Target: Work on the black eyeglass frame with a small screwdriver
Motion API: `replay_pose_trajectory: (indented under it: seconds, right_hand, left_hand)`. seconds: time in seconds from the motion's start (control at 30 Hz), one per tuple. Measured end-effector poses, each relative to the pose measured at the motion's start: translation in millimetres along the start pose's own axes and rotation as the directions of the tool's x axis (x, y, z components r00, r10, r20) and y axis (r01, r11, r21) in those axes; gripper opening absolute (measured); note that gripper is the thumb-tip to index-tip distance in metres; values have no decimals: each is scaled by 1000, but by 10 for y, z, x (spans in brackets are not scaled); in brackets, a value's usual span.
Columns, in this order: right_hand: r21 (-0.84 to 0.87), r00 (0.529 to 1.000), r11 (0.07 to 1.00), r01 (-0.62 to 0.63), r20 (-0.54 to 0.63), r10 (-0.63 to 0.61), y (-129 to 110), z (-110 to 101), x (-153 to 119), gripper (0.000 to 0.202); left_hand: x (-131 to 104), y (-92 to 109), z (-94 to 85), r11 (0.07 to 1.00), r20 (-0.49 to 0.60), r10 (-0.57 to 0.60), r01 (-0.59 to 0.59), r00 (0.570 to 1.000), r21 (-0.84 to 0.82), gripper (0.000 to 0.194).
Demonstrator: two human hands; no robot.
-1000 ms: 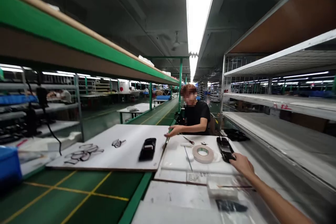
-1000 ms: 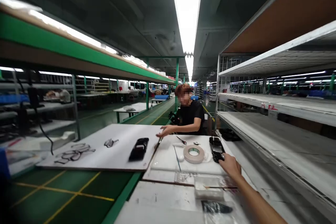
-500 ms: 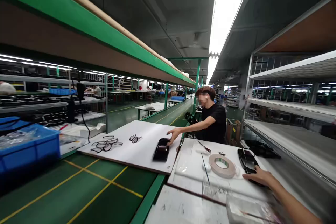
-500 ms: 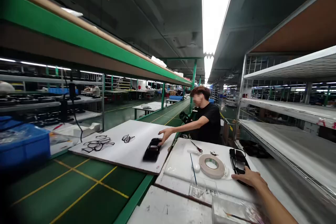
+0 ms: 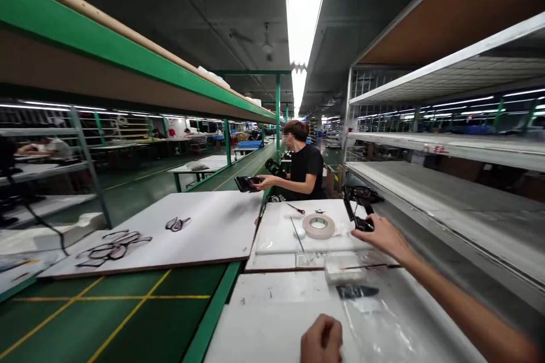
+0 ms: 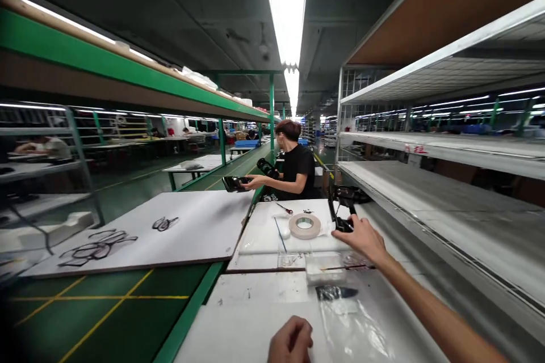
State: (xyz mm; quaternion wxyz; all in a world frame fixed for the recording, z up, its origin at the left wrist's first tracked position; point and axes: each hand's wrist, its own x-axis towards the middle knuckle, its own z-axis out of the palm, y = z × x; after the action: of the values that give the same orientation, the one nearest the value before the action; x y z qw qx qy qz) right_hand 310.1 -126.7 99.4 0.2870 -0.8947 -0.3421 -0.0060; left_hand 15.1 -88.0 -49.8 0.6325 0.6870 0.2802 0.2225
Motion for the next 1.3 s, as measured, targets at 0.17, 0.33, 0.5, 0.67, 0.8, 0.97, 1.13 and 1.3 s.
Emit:
replay_pose_trajectory:
  seconds: [0.17,0.33,0.5,0.67,0.8,0.97,1.13,1.3]
  right_hand:
    - [81,990,987,137,15,-139,100,-252,-1552,62]
    - [386,973,906,176,70,-219,44,-42,-3038,47]
    - [399,979,895,199,-44,-198,-73,-3,-3624,57]
    - [483,986,860,162,-110,-123,-65,-169,-3871,62]
    - [744,997,666,54,-9,-70,70,-98,-3906,71]
    - [956,999,289,-50,49,8,104,-194,-3721,72]
    - [938,995,332,-101,96,32,27,-369,-3677,50]
    - [933,982,310,-181,156,105,148,-314,-3789,54]
  left_hand:
    - [-57,190,137,931,99,50,-11,994,-365,98]
    - [-302,429,173,705,401,348,45,848,-708,91]
    - [-470,583,118,744,495,366,72,788,-665,78]
    - [-616,977,57,789,423,432,-107,796,-606,82]
    - [-983,1390,-25,820,277,507,-358,816,-447,97]
    - [-1630,1382,150,707,-119,706,-704,698,69,130]
    - [-2091,942,491,754,-427,656,-557,622,347,136]
    - [-2382,632,747,603,-436,795,-471,423,643,130]
